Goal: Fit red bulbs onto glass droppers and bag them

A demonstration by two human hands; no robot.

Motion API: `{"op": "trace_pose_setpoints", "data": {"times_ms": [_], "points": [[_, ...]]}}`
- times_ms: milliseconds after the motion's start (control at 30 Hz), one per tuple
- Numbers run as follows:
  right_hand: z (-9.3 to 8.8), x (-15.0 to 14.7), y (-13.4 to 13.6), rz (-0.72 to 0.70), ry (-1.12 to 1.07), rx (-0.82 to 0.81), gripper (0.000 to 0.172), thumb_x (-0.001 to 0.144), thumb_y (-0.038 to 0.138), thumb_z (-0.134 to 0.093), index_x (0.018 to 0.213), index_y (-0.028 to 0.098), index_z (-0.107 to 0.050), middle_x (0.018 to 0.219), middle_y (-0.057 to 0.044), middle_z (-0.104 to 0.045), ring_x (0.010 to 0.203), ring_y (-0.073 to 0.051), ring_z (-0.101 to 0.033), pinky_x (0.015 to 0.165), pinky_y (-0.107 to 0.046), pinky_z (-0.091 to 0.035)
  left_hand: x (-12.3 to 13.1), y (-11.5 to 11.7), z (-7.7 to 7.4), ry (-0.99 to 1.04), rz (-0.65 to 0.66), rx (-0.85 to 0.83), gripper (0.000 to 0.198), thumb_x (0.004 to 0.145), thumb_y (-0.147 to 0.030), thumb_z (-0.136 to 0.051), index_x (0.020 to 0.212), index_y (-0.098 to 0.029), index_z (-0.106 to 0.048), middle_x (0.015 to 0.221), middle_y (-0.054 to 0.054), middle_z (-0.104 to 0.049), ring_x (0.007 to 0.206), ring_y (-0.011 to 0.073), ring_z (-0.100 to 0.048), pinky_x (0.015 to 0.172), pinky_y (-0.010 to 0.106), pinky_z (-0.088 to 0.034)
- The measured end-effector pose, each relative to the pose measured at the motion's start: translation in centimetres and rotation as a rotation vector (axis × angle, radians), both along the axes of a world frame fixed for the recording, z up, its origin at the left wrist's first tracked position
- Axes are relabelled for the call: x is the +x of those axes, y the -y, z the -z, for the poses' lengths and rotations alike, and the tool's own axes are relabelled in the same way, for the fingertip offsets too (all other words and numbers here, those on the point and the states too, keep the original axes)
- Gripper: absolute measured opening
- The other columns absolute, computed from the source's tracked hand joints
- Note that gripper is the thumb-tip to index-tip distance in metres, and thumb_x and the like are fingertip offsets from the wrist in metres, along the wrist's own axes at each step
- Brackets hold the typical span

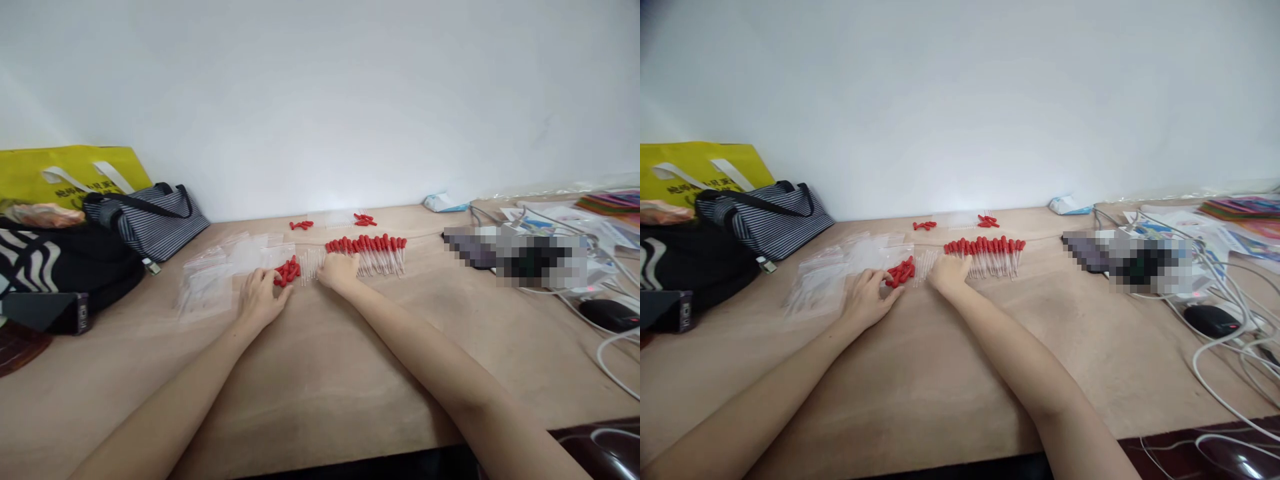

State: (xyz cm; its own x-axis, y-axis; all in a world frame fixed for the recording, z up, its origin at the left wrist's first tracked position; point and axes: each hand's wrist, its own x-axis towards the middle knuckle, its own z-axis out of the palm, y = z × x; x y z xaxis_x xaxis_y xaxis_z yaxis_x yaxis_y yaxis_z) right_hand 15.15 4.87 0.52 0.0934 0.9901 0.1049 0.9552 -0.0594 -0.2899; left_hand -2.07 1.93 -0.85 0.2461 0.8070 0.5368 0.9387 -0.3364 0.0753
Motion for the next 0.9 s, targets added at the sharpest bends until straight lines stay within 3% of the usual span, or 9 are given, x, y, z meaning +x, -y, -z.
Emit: {"op": "trace_pose_setpoints", "data": {"times_ms": [467, 600, 767, 900], "points": [[-0.5, 1.3, 0.5, -0.075, -0.017, -0.008, 0.026, 0.076, 0.032, -0.044, 0.080, 0.015, -0.062, 0.085, -0.011, -0.066, 0.079, -0.023, -0.059, 0.076, -0.037, -0.031, 0.2, 0.3, -0.8, -0.180, -0.066, 0.248, 0.015, 0.074, -0.030, -0.052, 0.072, -0.017, -0.060, 0.083, 0.010, -0.054, 0.081, 0.0267, -0.049, 0.066, 0.038, -0.035], [-0.5, 3.7, 2.0, -0.195, 0.007, 0.050, 0.024, 0.080, 0.031, -0.042, 0.080, 0.017, -0.061, 0.084, -0.009, -0.066, 0.081, -0.021, -0.058, 0.071, -0.031, -0.031, 1.1, 1.2, -1.2, -0.138, 0.055, 0.264, 0.014, 0.075, -0.027, -0.050, 0.076, -0.017, -0.061, 0.085, 0.009, -0.055, 0.082, 0.0250, -0.050, 0.070, 0.038, -0.036], [0.9, 8.0, 4.6, -0.450, 0.097, 0.178, 0.021, 0.083, 0.032, -0.043, 0.080, 0.016, -0.057, 0.076, -0.005, -0.064, 0.074, -0.017, -0.055, 0.069, -0.029, -0.027, 2.5, 2.6, -1.0, -0.042, 0.296, 0.160, 0.013, 0.076, -0.027, -0.050, 0.075, -0.018, -0.060, 0.081, 0.006, -0.055, 0.080, 0.0204, -0.052, 0.075, 0.036, -0.038], [1.5, 10.5, 5.9, -0.518, 0.191, 0.268, 0.020, 0.083, 0.032, -0.046, 0.075, 0.016, -0.056, 0.077, -0.005, -0.062, 0.075, -0.017, -0.052, 0.066, -0.029, -0.022, 2.9, 3.0, -0.8, -0.088, 0.394, 0.112, 0.012, 0.074, -0.025, -0.050, 0.073, -0.020, -0.061, 0.081, 0.005, -0.058, 0.081, 0.0205, -0.052, 0.078, 0.038, -0.037]]}}
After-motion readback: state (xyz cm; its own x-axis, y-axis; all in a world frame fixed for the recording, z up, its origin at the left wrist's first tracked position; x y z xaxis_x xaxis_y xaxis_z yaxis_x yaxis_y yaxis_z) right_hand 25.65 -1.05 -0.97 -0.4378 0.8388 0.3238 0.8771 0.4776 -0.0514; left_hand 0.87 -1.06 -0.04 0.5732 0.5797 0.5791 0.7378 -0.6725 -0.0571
